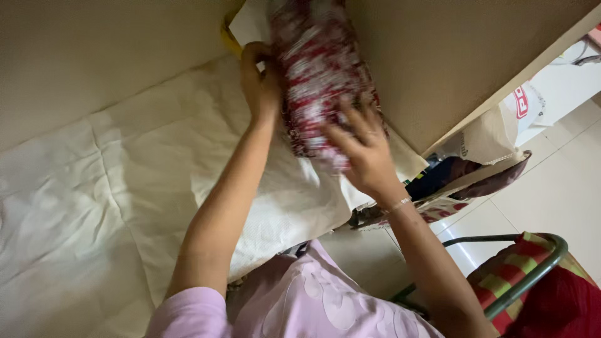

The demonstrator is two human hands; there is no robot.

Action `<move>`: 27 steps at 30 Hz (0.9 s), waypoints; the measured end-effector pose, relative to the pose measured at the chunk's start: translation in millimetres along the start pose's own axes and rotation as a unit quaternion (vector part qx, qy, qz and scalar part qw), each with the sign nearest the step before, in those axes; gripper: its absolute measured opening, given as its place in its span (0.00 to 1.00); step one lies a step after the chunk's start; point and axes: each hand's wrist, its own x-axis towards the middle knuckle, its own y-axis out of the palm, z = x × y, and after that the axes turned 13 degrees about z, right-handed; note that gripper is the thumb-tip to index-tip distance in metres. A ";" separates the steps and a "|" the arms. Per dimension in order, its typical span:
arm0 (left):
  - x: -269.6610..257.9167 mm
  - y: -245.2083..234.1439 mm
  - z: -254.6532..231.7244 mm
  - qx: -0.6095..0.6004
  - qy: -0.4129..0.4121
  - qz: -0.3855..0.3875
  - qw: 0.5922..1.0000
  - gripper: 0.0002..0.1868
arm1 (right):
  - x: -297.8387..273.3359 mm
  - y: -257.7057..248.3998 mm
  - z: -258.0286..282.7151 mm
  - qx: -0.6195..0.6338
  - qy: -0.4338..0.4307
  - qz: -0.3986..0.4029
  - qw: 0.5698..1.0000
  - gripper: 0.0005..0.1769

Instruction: The person folds various garments by hand on a bed and places them into a shelf compartment. They handle patterned shirts, pants, and other clothing items, folding each one and stacking them neatly.

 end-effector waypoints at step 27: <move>125.1 -20.6 36.3 -0.103 -0.054 -0.040 0.992 0.26 | 149.8 -35.7 -45.4 0.239 0.230 -0.051 0.942 0.29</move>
